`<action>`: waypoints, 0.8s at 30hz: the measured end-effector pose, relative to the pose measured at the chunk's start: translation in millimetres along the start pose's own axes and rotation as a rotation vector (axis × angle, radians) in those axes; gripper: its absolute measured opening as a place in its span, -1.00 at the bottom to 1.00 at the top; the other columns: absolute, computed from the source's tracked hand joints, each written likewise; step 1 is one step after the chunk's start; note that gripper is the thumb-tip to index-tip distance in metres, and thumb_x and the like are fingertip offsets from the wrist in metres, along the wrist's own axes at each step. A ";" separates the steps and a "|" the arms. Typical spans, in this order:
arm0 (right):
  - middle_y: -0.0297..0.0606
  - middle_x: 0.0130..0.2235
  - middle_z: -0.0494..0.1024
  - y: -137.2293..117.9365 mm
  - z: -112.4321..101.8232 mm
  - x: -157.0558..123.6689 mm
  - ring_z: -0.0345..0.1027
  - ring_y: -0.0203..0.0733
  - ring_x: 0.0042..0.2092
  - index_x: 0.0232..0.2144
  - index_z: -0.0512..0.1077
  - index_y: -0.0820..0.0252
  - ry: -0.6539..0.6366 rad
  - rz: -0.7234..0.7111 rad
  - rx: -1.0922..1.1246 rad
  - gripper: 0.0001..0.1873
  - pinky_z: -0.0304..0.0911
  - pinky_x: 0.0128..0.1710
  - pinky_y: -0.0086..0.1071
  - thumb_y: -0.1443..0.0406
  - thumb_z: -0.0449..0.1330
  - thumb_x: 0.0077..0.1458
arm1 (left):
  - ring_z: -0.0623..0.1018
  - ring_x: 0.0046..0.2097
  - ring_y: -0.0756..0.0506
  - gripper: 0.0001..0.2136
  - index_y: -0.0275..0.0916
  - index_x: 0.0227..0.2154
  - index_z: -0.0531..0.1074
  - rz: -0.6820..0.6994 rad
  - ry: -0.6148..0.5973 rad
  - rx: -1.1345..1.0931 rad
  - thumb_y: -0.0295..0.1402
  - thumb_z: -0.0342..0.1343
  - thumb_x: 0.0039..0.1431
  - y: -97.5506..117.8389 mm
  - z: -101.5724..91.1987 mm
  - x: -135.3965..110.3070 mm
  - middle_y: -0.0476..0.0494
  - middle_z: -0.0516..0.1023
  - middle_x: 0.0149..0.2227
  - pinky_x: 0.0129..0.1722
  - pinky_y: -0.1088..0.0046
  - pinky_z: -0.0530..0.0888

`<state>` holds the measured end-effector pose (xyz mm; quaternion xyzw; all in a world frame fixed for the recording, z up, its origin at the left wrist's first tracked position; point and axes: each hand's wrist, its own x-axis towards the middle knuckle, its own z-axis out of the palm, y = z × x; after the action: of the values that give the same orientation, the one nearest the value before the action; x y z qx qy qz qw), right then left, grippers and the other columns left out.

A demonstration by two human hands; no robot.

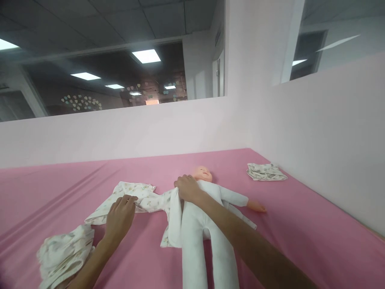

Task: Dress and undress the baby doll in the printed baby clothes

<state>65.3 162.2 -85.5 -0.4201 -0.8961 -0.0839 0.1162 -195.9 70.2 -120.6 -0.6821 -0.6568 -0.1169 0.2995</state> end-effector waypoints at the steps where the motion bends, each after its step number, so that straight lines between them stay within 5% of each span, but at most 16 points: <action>1: -0.14 -0.21 0.52 5.4 -1.6 -1.0 0.30 -0.10 -0.17 -0.29 0.48 0.19 0.013 0.023 -0.012 -0.68 0.06 -0.24 -0.30 0.51 -0.02 0.04 | 0.43 -0.13 -0.20 -0.64 -0.28 -0.12 0.45 -0.006 0.010 0.018 -0.58 -0.24 0.23 -4.6 2.5 0.2 -0.23 0.48 -0.15 -0.15 0.29 0.30; 11: -0.14 -0.17 0.50 24.2 -3.1 -10.6 0.26 -0.08 -0.12 -0.22 0.46 0.18 0.058 0.109 -0.001 -0.62 0.04 -0.19 -0.26 0.54 -0.06 0.06 | 0.46 -0.14 -0.17 -0.64 -0.27 -0.10 0.44 -0.229 0.159 -0.029 -0.38 -0.27 0.33 -22.4 11.6 20.0 -0.20 0.49 -0.12 -0.15 0.36 0.31; 15: -0.16 -0.19 0.50 17.8 -1.0 -14.3 0.27 -0.12 -0.13 -0.24 0.46 0.18 0.054 0.076 0.057 -0.68 0.05 -0.20 -0.30 0.49 -0.04 0.11 | 0.48 -0.15 -0.16 -0.67 -0.23 -0.12 0.41 -0.220 -0.107 -0.093 -0.42 -0.26 0.27 -19.7 5.9 19.8 -0.18 0.49 -0.11 -0.26 0.38 0.32; 20: -0.21 -0.24 0.51 11.2 -4.5 -28.5 0.33 -0.17 -0.17 -0.32 0.46 0.19 0.066 0.066 0.172 -0.80 0.11 -0.21 -0.34 0.41 0.02 0.12 | 0.42 0.05 -0.26 -0.60 -0.25 0.02 0.37 -0.100 -0.463 -0.185 -0.40 -0.19 0.17 -35.7 16.2 -19.0 -0.27 0.45 0.04 -0.05 0.21 0.33; 24: -0.24 -0.09 0.50 17.3 -17.1 -62.4 0.32 -0.21 -0.05 -0.12 0.40 0.16 0.210 0.153 0.319 -0.74 0.13 -0.06 -0.36 0.29 -0.02 0.22 | 0.28 0.23 -0.27 -0.49 -0.22 0.17 0.26 -0.115 -0.523 -0.233 -0.23 -0.13 0.16 -53.1 15.0 -45.1 -0.23 0.28 0.22 0.16 0.15 0.22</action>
<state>119.8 123.1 -85.6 -0.4524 -0.8463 0.0248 0.2801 -255.6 39.1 -143.9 -0.6805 -0.7315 -0.0286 0.0324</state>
